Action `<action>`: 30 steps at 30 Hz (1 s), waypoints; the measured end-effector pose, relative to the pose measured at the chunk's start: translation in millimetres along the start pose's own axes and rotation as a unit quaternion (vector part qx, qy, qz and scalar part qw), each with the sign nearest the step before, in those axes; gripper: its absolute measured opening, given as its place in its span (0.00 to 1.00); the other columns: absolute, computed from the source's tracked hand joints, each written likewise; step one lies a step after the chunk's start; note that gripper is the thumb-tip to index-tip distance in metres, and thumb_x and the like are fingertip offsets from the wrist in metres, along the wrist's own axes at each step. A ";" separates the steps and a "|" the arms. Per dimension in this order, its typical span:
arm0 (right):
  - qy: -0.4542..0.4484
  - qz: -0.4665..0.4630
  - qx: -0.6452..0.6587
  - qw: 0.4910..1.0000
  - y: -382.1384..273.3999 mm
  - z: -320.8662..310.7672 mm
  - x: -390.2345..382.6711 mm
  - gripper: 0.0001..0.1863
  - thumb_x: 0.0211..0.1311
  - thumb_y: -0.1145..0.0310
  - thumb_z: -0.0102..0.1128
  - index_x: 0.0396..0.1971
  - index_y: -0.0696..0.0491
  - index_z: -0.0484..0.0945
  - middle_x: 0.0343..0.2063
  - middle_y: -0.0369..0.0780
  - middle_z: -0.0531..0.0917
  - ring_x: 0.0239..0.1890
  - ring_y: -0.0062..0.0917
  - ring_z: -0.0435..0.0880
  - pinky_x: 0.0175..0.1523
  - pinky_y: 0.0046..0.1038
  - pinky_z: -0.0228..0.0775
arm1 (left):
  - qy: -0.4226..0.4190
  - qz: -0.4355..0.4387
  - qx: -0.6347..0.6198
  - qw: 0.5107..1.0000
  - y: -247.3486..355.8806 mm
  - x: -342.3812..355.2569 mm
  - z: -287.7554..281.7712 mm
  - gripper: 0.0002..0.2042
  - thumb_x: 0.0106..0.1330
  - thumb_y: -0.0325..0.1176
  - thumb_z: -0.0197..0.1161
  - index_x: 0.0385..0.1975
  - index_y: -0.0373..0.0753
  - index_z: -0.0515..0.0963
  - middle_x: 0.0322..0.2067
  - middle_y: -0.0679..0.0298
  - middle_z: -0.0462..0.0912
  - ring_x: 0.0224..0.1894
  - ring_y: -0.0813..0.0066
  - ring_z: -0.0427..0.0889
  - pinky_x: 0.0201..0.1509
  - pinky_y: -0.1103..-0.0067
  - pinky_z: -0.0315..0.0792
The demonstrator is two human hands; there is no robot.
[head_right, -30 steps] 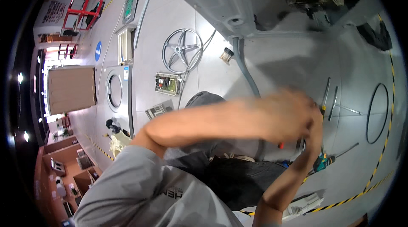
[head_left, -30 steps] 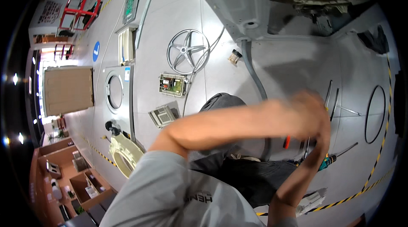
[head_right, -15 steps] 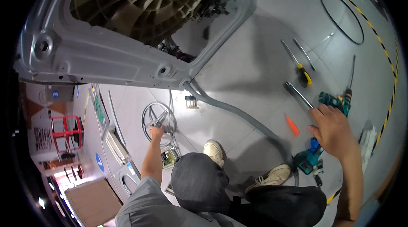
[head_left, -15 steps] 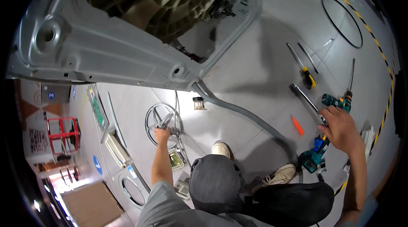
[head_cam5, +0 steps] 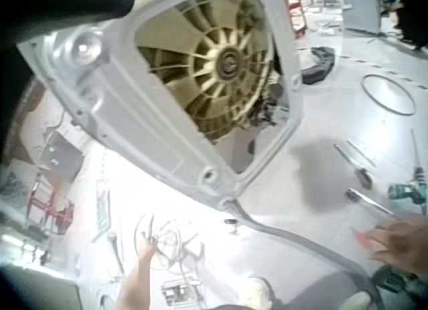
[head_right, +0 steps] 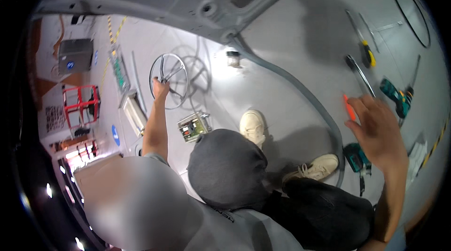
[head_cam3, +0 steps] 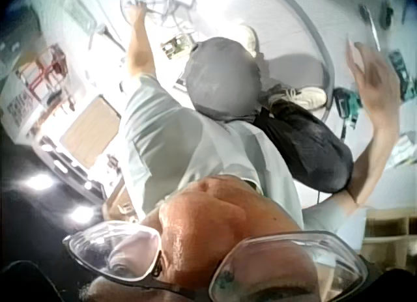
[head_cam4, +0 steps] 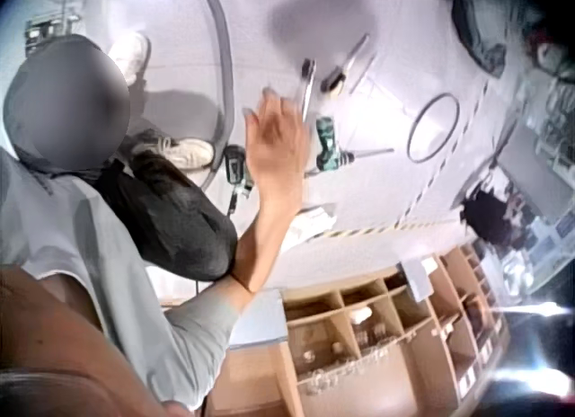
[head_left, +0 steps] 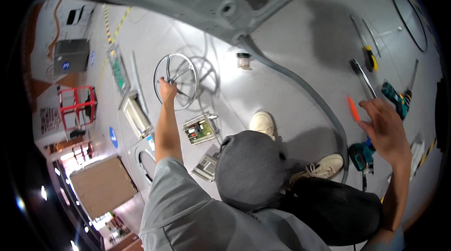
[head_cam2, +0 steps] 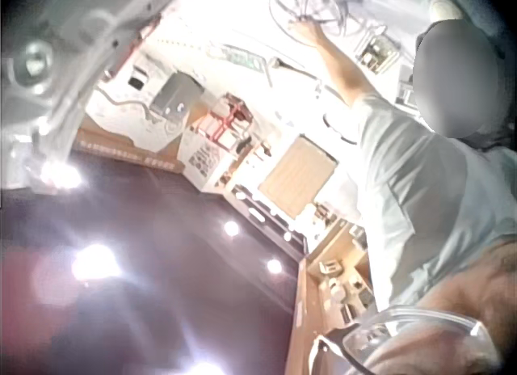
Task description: The person places a metal pulley onto the rear of a washing machine drum, inserts a bolt by hand, and tightens it using a power tool. The person then fits a drive belt around the pulley and motor spindle, with assistance from another person who holds the belt in place while the pulley is rotated.
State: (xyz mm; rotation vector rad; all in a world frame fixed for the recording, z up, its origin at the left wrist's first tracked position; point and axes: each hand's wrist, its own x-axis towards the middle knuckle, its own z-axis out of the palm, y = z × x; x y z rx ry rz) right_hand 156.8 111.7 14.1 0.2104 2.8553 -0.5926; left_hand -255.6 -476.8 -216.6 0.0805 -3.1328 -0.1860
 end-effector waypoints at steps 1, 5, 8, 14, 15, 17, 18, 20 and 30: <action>-0.027 -0.001 0.013 1.000 -3.7 2.8 5.3 0.20 0.58 0.68 0.66 0.50 0.57 0.76 0.44 0.44 0.77 0.49 0.42 0.76 0.55 0.39 0.67 | 0.008 -0.031 0.018 0.999 -1.9 0.3 -27.9 0.36 0.56 0.39 0.69 0.62 0.35 0.60 0.43 0.39 0.82 0.49 0.40 0.82 0.54 0.58 0.73; -0.032 -0.081 0.082 0.993 -29.1 -2.2 9.8 0.20 0.52 0.72 0.70 0.47 0.60 0.78 0.40 0.47 0.80 0.45 0.44 0.79 0.53 0.39 0.70 | 0.136 -0.030 -0.013 0.990 15.9 -2.2 -120.5 0.34 0.55 0.44 0.71 0.59 0.39 0.63 0.40 0.42 0.83 0.46 0.37 0.81 0.52 0.57 0.72; -0.060 -0.127 0.122 0.982 -45.9 -4.6 17.9 0.20 0.52 0.71 0.70 0.46 0.60 0.78 0.40 0.46 0.81 0.45 0.42 0.79 0.53 0.37 0.70 | 0.051 -0.017 -0.196 0.979 6.6 -26.6 -176.8 0.30 0.58 0.36 0.72 0.57 0.37 0.63 0.40 0.49 0.85 0.44 0.58 0.86 0.48 0.67 0.75; -0.068 -0.168 0.145 0.973 -58.1 -9.9 23.0 0.20 0.56 0.68 0.68 0.48 0.58 0.78 0.41 0.44 0.80 0.45 0.39 0.79 0.54 0.36 0.70 | -0.252 0.069 -0.506 0.822 82.7 -104.7 -231.7 0.32 0.62 0.29 0.69 0.63 0.35 0.61 0.41 0.52 0.86 0.46 0.60 0.86 0.54 0.70 0.77; -0.074 -0.172 0.149 0.971 -58.2 -10.3 22.6 0.19 0.57 0.67 0.68 0.48 0.58 0.78 0.41 0.43 0.80 0.46 0.39 0.79 0.54 0.36 0.70 | -0.307 0.073 -0.520 0.794 94.2 -113.1 -235.5 0.33 0.62 0.30 0.69 0.65 0.35 0.60 0.42 0.51 0.86 0.47 0.60 0.86 0.56 0.70 0.76; -0.081 -0.177 0.134 0.972 -55.8 -12.9 20.6 0.19 0.59 0.65 0.67 0.49 0.57 0.78 0.42 0.42 0.80 0.47 0.38 0.79 0.55 0.36 0.69 | -0.408 0.071 -0.520 0.747 132.7 -124.8 -238.9 0.34 0.61 0.30 0.69 0.66 0.34 0.60 0.41 0.51 0.86 0.47 0.58 0.86 0.59 0.67 0.76; -0.089 -0.181 0.129 0.971 -53.8 -13.0 18.9 0.19 0.60 0.65 0.66 0.49 0.56 0.78 0.42 0.42 0.79 0.47 0.38 0.79 0.55 0.36 0.69 | -0.425 0.069 -0.494 0.755 144.8 -128.7 -238.0 0.39 0.58 0.34 0.71 0.68 0.34 0.59 0.40 0.51 0.86 0.45 0.58 0.87 0.57 0.67 0.77; -0.096 -0.178 0.166 0.965 -53.6 -7.9 19.1 0.19 0.61 0.64 0.65 0.49 0.56 0.78 0.42 0.41 0.79 0.48 0.37 0.79 0.55 0.35 0.69 | -0.475 0.089 -0.514 0.709 172.8 -137.9 -235.7 0.44 0.54 0.38 0.72 0.70 0.32 0.57 0.40 0.50 0.86 0.43 0.58 0.87 0.54 0.68 0.77; -0.019 -0.205 0.179 0.962 -41.1 -12.4 12.3 0.17 0.62 0.63 0.65 0.48 0.55 0.77 0.39 0.41 0.79 0.46 0.36 0.80 0.52 0.35 0.70 | -0.677 0.232 -0.510 0.478 321.5 -103.3 -211.9 0.37 0.70 0.40 0.55 0.72 0.25 0.49 0.43 0.36 0.80 0.42 0.44 0.86 0.46 0.58 0.81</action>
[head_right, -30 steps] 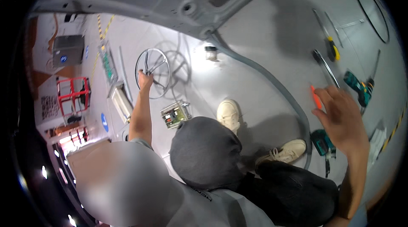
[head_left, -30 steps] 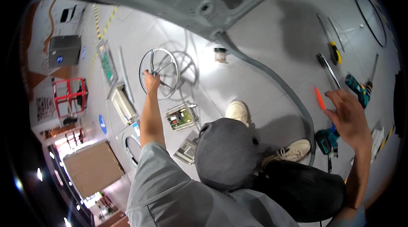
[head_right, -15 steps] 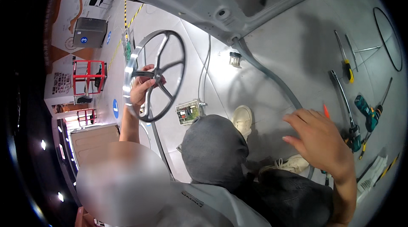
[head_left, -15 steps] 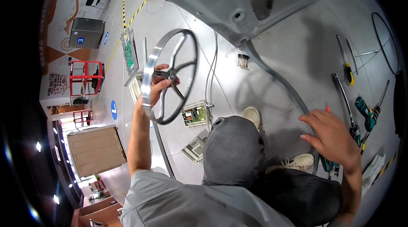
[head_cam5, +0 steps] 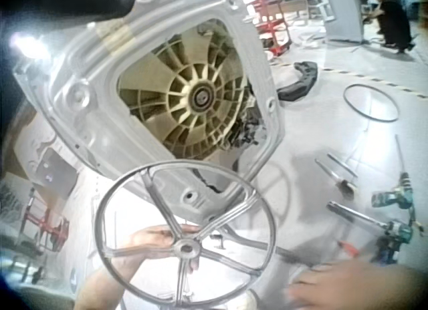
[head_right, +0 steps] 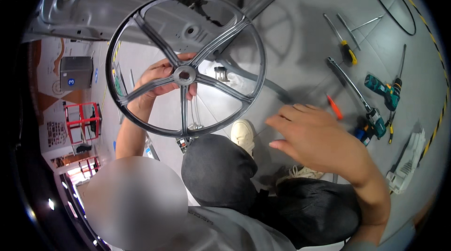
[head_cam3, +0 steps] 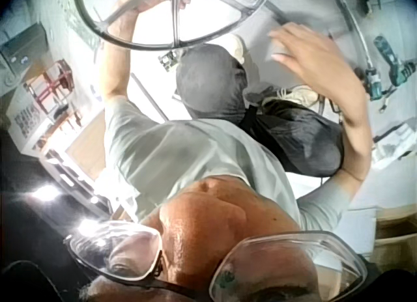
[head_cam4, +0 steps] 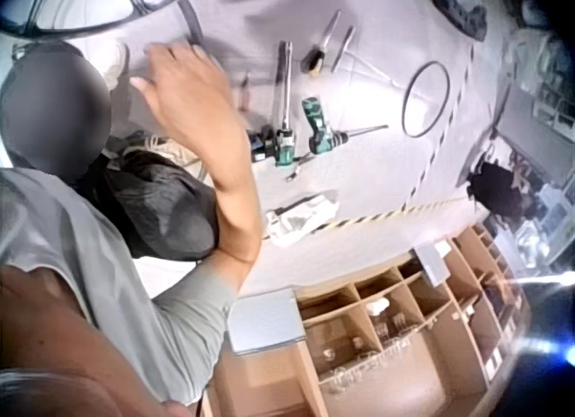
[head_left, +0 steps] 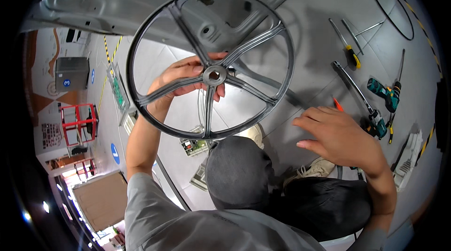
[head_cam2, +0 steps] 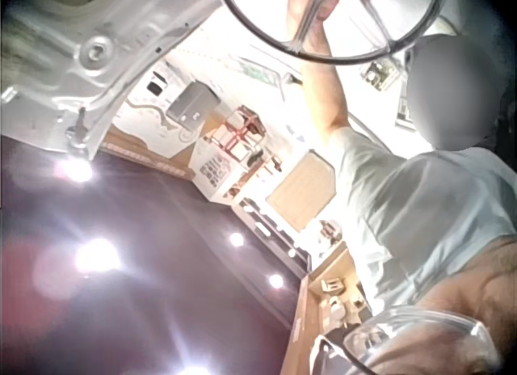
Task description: The person places a metal pulley onto the rear of a washing machine drum, inserts a bolt by hand, and tightens it using a power tool. The person then fits a drive belt around the pulley and motor spindle, with assistance from another person who holds the belt in place while the pulley is rotated.
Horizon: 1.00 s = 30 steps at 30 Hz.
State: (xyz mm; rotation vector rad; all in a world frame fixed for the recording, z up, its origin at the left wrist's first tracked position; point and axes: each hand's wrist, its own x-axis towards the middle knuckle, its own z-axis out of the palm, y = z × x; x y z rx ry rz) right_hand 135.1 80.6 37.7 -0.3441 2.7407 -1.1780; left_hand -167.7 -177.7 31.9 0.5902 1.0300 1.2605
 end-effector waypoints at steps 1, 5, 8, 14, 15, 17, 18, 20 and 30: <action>0.011 -0.001 -0.003 1.000 0.7 0.1 0.3 0.17 0.62 0.63 0.65 0.47 0.54 0.77 0.39 0.41 0.79 0.46 0.36 0.80 0.52 0.35 0.70 | -0.009 -0.008 -0.006 1.000 6.9 11.7 -0.1 0.37 0.70 0.40 0.55 0.72 0.25 0.49 0.43 0.35 0.80 0.42 0.43 0.86 0.46 0.58 0.81; 0.006 -0.016 -0.031 0.999 4.0 -1.3 2.1 0.15 0.62 0.62 0.65 0.44 0.54 0.77 0.37 0.40 0.78 0.44 0.36 0.80 0.51 0.35 0.70 | -0.094 -0.011 -0.071 0.993 23.6 53.0 -12.0 0.35 0.72 0.43 0.52 0.73 0.28 0.51 0.44 0.34 0.80 0.42 0.43 0.86 0.48 0.56 0.80; 0.017 -0.024 -0.032 0.999 8.1 0.0 0.6 0.15 0.62 0.61 0.65 0.43 0.54 0.77 0.36 0.41 0.79 0.44 0.35 0.81 0.50 0.35 0.71 | -0.097 0.014 -0.114 0.989 23.0 78.2 -17.6 0.34 0.73 0.46 0.50 0.73 0.32 0.52 0.44 0.33 0.80 0.42 0.44 0.86 0.49 0.55 0.80; 0.015 -0.032 -0.023 0.999 8.1 -6.6 3.6 0.15 0.63 0.61 0.63 0.43 0.54 0.77 0.38 0.42 0.80 0.44 0.37 0.81 0.51 0.35 0.71 | -0.047 0.011 -0.160 0.986 24.8 104.5 -28.9 0.30 0.75 0.46 0.47 0.73 0.37 0.56 0.45 0.34 0.80 0.44 0.40 0.85 0.52 0.57 0.80; 0.017 -0.034 -0.022 0.999 8.8 -6.6 3.7 0.15 0.63 0.61 0.63 0.43 0.54 0.77 0.38 0.43 0.80 0.44 0.37 0.82 0.51 0.35 0.71 | -0.041 0.015 -0.176 0.983 24.7 108.0 -31.0 0.29 0.76 0.45 0.47 0.72 0.37 0.57 0.46 0.35 0.80 0.44 0.40 0.85 0.52 0.58 0.80; 0.018 -0.034 -0.019 0.999 10.1 -6.9 4.6 0.14 0.64 0.61 0.63 0.43 0.54 0.77 0.38 0.43 0.81 0.44 0.38 0.82 0.52 0.36 0.72 | -0.042 0.025 -0.185 0.982 29.1 115.0 -33.5 0.26 0.77 0.43 0.45 0.71 0.39 0.60 0.46 0.36 0.81 0.46 0.41 0.85 0.53 0.59 0.80; 0.015 -0.032 -0.016 0.999 10.9 -6.5 4.7 0.14 0.64 0.61 0.63 0.44 0.54 0.77 0.38 0.43 0.81 0.44 0.38 0.82 0.52 0.36 0.72 | -0.043 0.026 -0.167 0.985 30.8 117.4 -37.9 0.26 0.77 0.43 0.45 0.71 0.39 0.61 0.46 0.36 0.81 0.46 0.42 0.85 0.53 0.60 0.80; 0.013 -0.031 -0.010 0.999 11.1 -6.5 4.7 0.14 0.64 0.62 0.62 0.44 0.55 0.77 0.38 0.44 0.81 0.44 0.39 0.83 0.53 0.36 0.72 | -0.044 0.028 -0.131 0.990 36.4 121.4 -47.3 0.26 0.77 0.44 0.45 0.70 0.38 0.62 0.46 0.36 0.81 0.47 0.44 0.85 0.53 0.60 0.80; 0.024 -0.048 0.016 0.998 6.7 -6.2 9.4 0.14 0.65 0.62 0.61 0.45 0.55 0.77 0.38 0.45 0.82 0.45 0.40 0.83 0.53 0.39 0.72 | -0.044 0.078 0.006 0.996 140.7 170.4 -52.3 0.28 0.75 0.45 0.50 0.64 0.25 0.65 0.43 0.45 0.84 0.43 0.56 0.86 0.51 0.70 0.81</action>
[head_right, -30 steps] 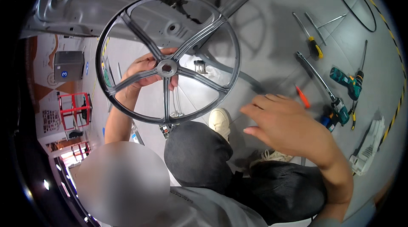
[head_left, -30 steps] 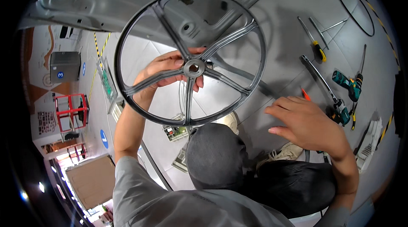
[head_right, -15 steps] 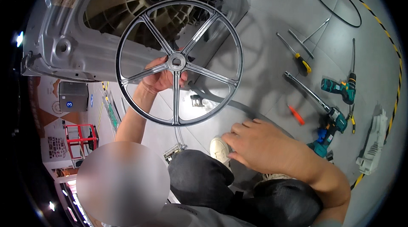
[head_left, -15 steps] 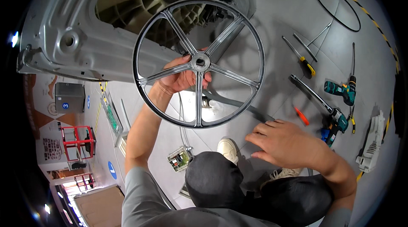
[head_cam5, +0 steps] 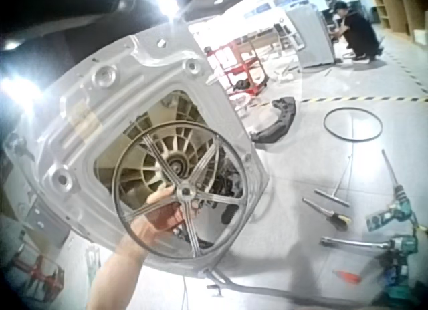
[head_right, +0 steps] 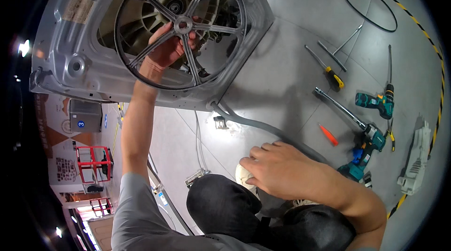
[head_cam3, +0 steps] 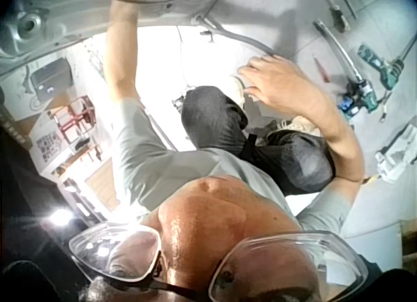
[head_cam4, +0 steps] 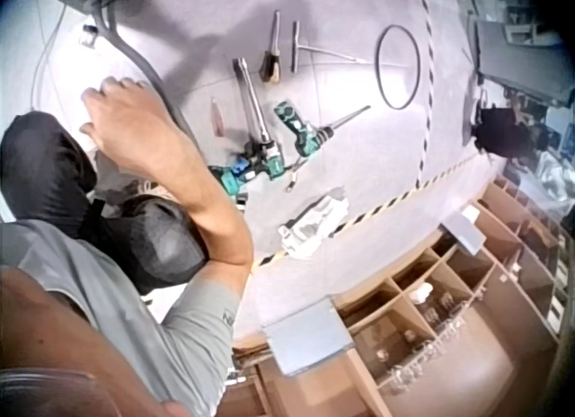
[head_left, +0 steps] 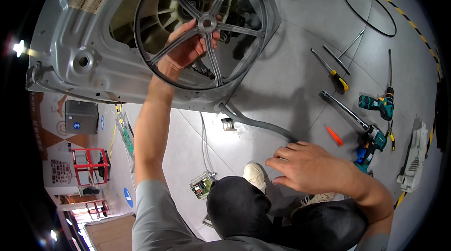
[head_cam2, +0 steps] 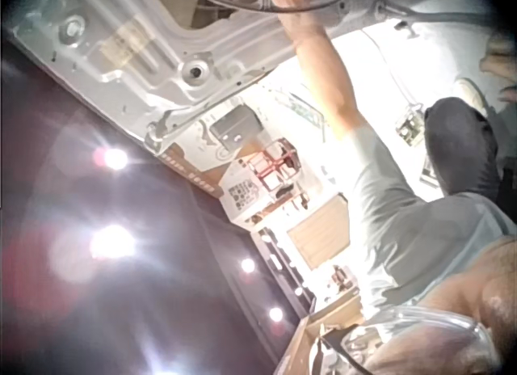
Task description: The person places a metal pulley onto the rear of a washing machine drum, inserts a bolt by hand, and tightens it using a power tool. The person then fits a drive belt around the pulley and motor spindle, with assistance from another person who holds the belt in place while the pulley is rotated.
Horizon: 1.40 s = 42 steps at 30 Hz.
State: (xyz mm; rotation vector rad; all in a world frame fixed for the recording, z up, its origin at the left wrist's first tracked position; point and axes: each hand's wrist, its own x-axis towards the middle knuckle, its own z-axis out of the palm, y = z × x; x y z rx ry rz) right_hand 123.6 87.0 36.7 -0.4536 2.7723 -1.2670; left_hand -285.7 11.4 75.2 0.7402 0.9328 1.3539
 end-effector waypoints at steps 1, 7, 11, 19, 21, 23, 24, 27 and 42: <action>0.002 -0.001 -0.002 1.000 -1.1 -1.0 -0.3 0.14 0.65 0.62 0.61 0.44 0.55 0.77 0.38 0.45 0.82 0.44 0.40 0.83 0.52 0.38 0.73 | 0.001 0.005 0.004 1.000 5.8 1.8 1.1 0.28 0.75 0.45 0.51 0.64 0.26 0.65 0.43 0.47 0.84 0.43 0.58 0.86 0.51 0.71 0.81; 0.025 -0.003 -0.019 1.000 -1.3 -1.7 -5.8 0.14 0.65 0.61 0.62 0.43 0.55 0.78 0.37 0.43 0.82 0.42 0.39 0.84 0.50 0.38 0.74 | 0.256 0.044 0.206 0.944 -4.2 -1.4 47.0 0.25 0.70 0.40 0.60 0.61 0.29 0.69 0.40 0.57 0.84 0.39 0.70 0.84 0.47 0.75 0.78; 0.016 -0.014 -0.016 1.000 -3.4 -2.6 -3.0 0.14 0.65 0.60 0.63 0.42 0.55 0.78 0.37 0.43 0.81 0.42 0.39 0.84 0.50 0.37 0.74 | 0.333 0.144 0.362 0.859 -34.8 -7.9 80.5 0.22 0.61 0.32 0.72 0.54 0.34 0.76 0.30 0.68 0.79 0.32 0.81 0.78 0.39 0.85 0.72; -0.016 -0.014 -0.007 1.000 -2.3 0.3 -6.0 0.14 0.64 0.61 0.63 0.42 0.56 0.78 0.37 0.43 0.81 0.43 0.40 0.84 0.50 0.38 0.74 | 0.374 0.253 0.759 0.469 -53.2 6.2 103.7 0.26 0.56 0.33 0.74 0.55 0.39 0.75 0.39 0.56 0.78 0.41 0.58 0.79 0.45 0.69 0.74; -0.006 -0.020 -0.006 1.000 -3.7 0.2 -7.3 0.14 0.64 0.61 0.63 0.41 0.56 0.78 0.37 0.43 0.81 0.43 0.40 0.84 0.50 0.38 0.74 | 0.374 0.264 0.803 0.382 -47.5 11.5 82.1 0.26 0.55 0.34 0.75 0.54 0.41 0.76 0.38 0.56 0.76 0.43 0.54 0.77 0.46 0.65 0.72; -0.013 -0.021 -0.009 1.000 -6.5 -2.0 -7.4 0.16 0.65 0.60 0.63 0.44 0.56 0.77 0.38 0.43 0.80 0.43 0.39 0.83 0.51 0.37 0.73 | 0.372 0.251 0.831 0.329 -37.9 17.3 66.7 0.26 0.55 0.34 0.75 0.54 0.42 0.76 0.39 0.57 0.76 0.42 0.55 0.77 0.46 0.65 0.72; -0.026 -0.016 -0.010 0.999 -6.1 -2.9 -8.9 0.18 0.65 0.58 0.62 0.47 0.56 0.77 0.39 0.43 0.80 0.43 0.38 0.82 0.51 0.37 0.72 | 0.370 0.244 0.843 0.305 -36.7 22.4 60.3 0.26 0.55 0.34 0.74 0.54 0.42 0.76 0.39 0.58 0.76 0.42 0.56 0.78 0.46 0.65 0.72; -0.001 -0.025 -0.010 1.000 -7.2 -2.6 -12.9 0.16 0.64 0.60 0.63 0.43 0.56 0.78 0.37 0.43 0.80 0.42 0.38 0.83 0.50 0.36 0.73 | 0.377 0.254 0.862 0.226 -32.5 35.6 44.6 0.27 0.54 0.36 0.74 0.56 0.46 0.75 0.38 0.60 0.76 0.42 0.57 0.77 0.46 0.65 0.69; 0.041 -0.035 0.026 0.998 -5.7 1.1 -22.6 0.11 0.64 0.64 0.60 0.35 0.58 0.79 0.32 0.42 0.81 0.39 0.36 0.83 0.46 0.36 0.74 | 0.406 0.249 0.860 0.182 -17.3 39.5 -0.9 0.37 0.50 0.38 0.78 0.59 0.38 0.66 0.45 0.52 0.74 0.47 0.48 0.75 0.49 0.60 0.67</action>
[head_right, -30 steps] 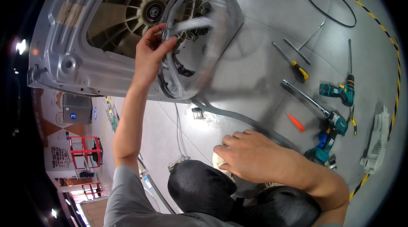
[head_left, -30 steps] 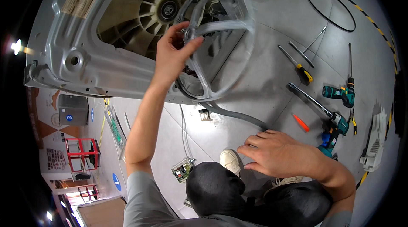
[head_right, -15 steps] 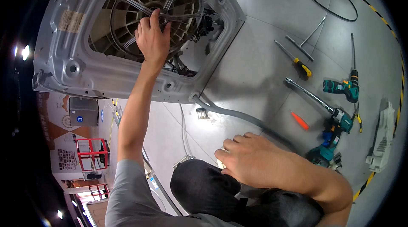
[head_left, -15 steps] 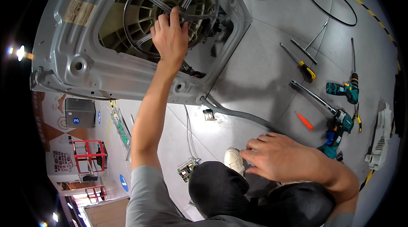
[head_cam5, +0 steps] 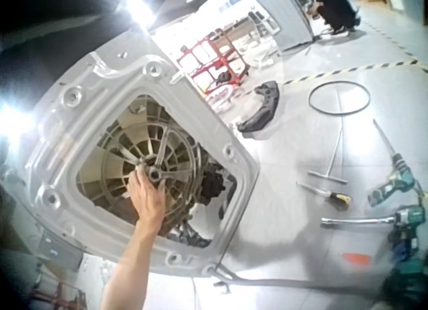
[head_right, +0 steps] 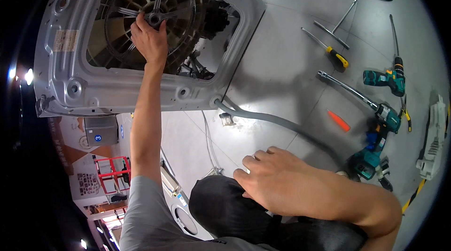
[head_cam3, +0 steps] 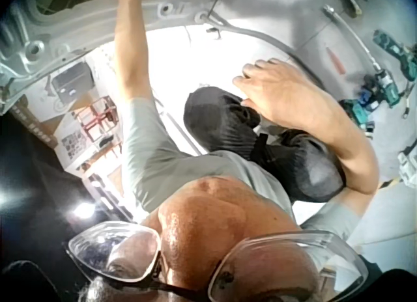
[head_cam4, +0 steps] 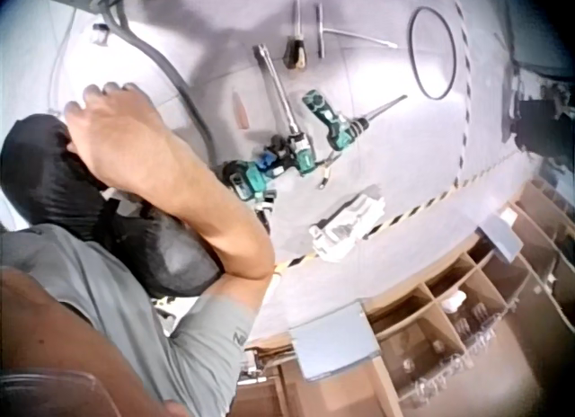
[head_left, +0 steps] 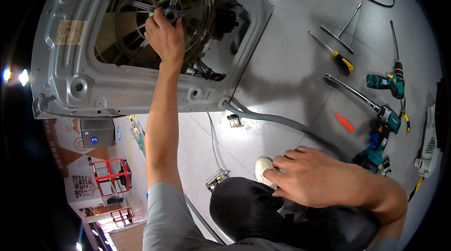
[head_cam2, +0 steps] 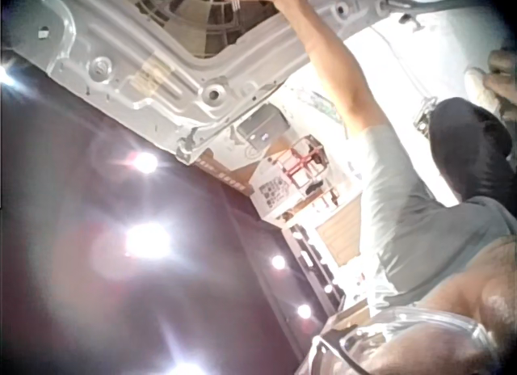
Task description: The person places a metal pulley onto the rear of a washing machine drum, inserts a bolt by hand, and tightens it using a power tool. The person then fits a drive belt around the pulley and motor spindle, with assistance from another person who holds the belt in place while the pulley is rotated.
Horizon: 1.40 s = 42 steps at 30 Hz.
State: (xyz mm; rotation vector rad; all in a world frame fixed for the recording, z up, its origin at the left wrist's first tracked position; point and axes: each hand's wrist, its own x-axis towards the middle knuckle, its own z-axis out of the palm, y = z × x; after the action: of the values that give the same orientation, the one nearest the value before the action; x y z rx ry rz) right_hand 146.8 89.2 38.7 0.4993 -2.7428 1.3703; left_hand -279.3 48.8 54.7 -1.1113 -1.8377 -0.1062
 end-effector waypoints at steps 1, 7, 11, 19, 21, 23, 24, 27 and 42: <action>0.001 -0.001 0.004 1.000 0.2 -0.5 0.2 0.11 0.64 0.64 0.60 0.35 0.58 0.79 0.32 0.42 0.81 0.39 0.36 0.83 0.46 0.36 0.74 | 0.005 0.004 0.004 1.000 -0.9 1.2 1.4 0.37 0.50 0.38 0.78 0.59 0.37 0.66 0.45 0.52 0.74 0.47 0.48 0.75 0.50 0.60 0.67; -0.010 -0.002 0.012 1.000 2.1 -2.8 1.1 0.11 0.65 0.65 0.59 0.37 0.59 0.79 0.33 0.43 0.81 0.40 0.37 0.84 0.47 0.36 0.75 | 0.012 -0.002 0.012 1.000 3.8 5.4 4.9 0.35 0.51 0.36 0.78 0.58 0.39 0.67 0.44 0.55 0.73 0.47 0.51 0.73 0.49 0.62 0.66; -0.007 -0.007 0.021 1.000 2.2 -5.2 0.0 0.11 0.65 0.66 0.58 0.38 0.60 0.79 0.33 0.44 0.81 0.41 0.37 0.84 0.47 0.36 0.75 | 0.016 -0.024 0.042 0.999 8.8 4.3 6.2 0.36 0.51 0.41 0.78 0.58 0.39 0.66 0.46 0.55 0.73 0.49 0.51 0.71 0.52 0.59 0.63; -0.006 -0.002 0.036 0.999 3.8 -5.8 -0.5 0.10 0.65 0.66 0.59 0.36 0.59 0.79 0.33 0.43 0.81 0.40 0.36 0.84 0.46 0.36 0.75 | 0.037 -0.065 0.061 0.995 -2.9 -2.5 13.9 0.37 0.45 0.49 0.80 0.51 0.38 0.69 0.47 0.54 0.72 0.50 0.51 0.70 0.54 0.58 0.60; -0.001 -0.009 0.037 0.999 6.5 -3.0 -0.8 0.14 0.63 0.62 0.64 0.40 0.57 0.78 0.32 0.43 0.80 0.37 0.37 0.82 0.45 0.36 0.74 | 0.003 -0.111 0.075 0.991 -0.5 -1.8 13.6 0.36 0.43 0.51 0.81 0.47 0.37 0.71 0.46 0.54 0.72 0.49 0.50 0.70 0.53 0.58 0.61; -0.001 -0.013 0.036 0.999 7.8 -1.5 -1.3 0.17 0.61 0.60 0.66 0.41 0.57 0.77 0.32 0.43 0.79 0.36 0.37 0.82 0.44 0.37 0.73 | 0.003 -0.116 0.083 0.990 2.8 -1.7 15.0 0.34 0.43 0.52 0.81 0.44 0.37 0.71 0.46 0.54 0.71 0.49 0.50 0.69 0.52 0.58 0.61; -0.003 -0.015 0.037 0.999 8.6 -1.2 -0.9 0.17 0.61 0.60 0.66 0.41 0.57 0.77 0.32 0.43 0.79 0.36 0.37 0.82 0.44 0.37 0.73 | 0.003 -0.117 0.090 0.989 3.3 -1.7 15.5 0.34 0.43 0.52 0.81 0.42 0.36 0.72 0.46 0.54 0.71 0.49 0.50 0.69 0.52 0.58 0.61; 0.003 -0.017 0.035 0.999 7.3 -2.7 0.5 0.12 0.63 0.64 0.61 0.37 0.58 0.79 0.32 0.43 0.81 0.39 0.36 0.82 0.44 0.35 0.74 | 0.014 -0.141 0.093 0.985 7.4 -1.6 17.9 0.33 0.44 0.52 0.81 0.41 0.36 0.72 0.47 0.52 0.70 0.51 0.50 0.68 0.52 0.59 0.62; 0.003 -0.029 0.049 0.998 9.7 0.2 1.5 0.10 0.58 0.68 0.60 0.36 0.58 0.78 0.31 0.44 0.81 0.34 0.36 0.84 0.41 0.33 0.75 | 0.022 -0.113 0.125 0.985 11.4 3.3 14.9 0.35 0.43 0.52 0.82 0.43 0.36 0.71 0.48 0.50 0.69 0.48 0.49 0.69 0.49 0.59 0.62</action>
State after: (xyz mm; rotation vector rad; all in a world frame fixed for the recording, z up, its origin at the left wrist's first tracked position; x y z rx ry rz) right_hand 142.5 94.0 31.4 0.5725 -2.6441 1.4955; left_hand -281.5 64.9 44.9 -0.7208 -1.8738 -0.0287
